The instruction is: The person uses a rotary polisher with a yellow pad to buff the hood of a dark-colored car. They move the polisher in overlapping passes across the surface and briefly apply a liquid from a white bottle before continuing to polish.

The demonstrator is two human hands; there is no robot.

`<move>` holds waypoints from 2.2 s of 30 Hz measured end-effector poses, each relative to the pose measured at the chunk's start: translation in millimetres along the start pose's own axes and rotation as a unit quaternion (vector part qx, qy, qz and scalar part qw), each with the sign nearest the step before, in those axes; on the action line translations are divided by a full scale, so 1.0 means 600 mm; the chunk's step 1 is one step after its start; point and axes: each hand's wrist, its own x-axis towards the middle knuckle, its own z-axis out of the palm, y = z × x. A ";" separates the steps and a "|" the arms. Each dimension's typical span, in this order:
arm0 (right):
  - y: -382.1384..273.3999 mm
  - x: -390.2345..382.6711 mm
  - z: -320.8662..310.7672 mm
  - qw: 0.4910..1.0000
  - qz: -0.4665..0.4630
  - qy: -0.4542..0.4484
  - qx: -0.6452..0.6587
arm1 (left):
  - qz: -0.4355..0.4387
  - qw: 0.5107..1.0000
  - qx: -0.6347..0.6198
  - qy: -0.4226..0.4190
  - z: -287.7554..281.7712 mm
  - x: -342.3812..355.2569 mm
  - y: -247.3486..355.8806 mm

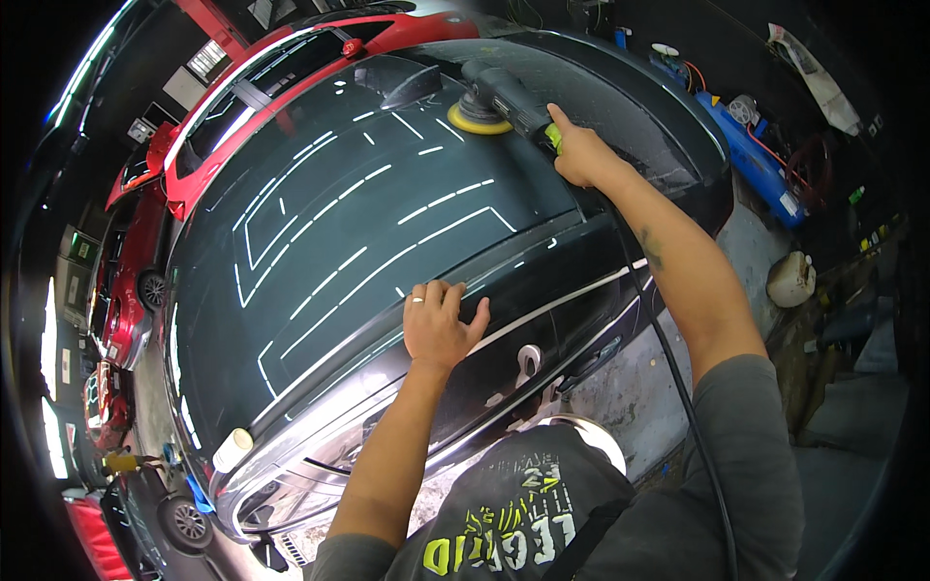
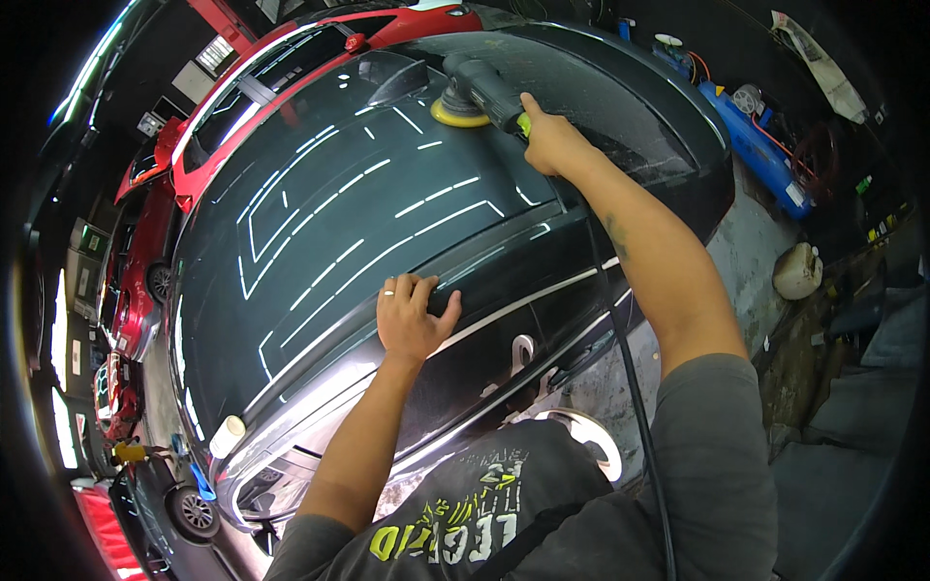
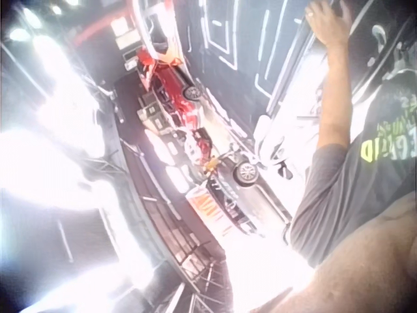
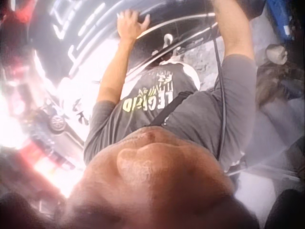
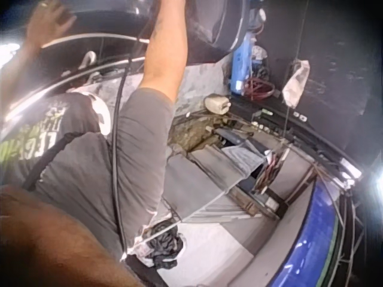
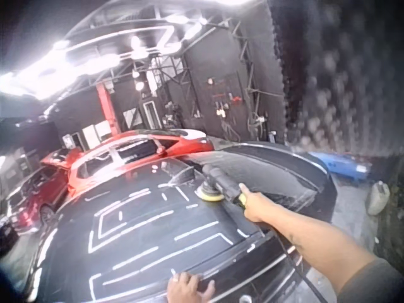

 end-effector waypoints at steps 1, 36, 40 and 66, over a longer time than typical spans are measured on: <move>0.002 -0.008 0.004 1.000 -0.009 0.007 0.000 | 0.007 1.000 -0.003 0.007 0.001 0.000 0.002; 0.055 -0.124 -0.035 0.996 0.073 -0.020 0.038 | 0.003 1.000 0.014 0.016 0.006 -0.009 0.007; 0.073 -0.150 -0.018 1.000 0.010 0.021 0.015 | -0.003 1.000 0.009 0.006 0.006 -0.007 0.015; 0.046 -0.287 -0.034 0.999 0.031 -0.011 0.035 | -0.004 0.999 0.038 0.019 0.013 -0.021 0.020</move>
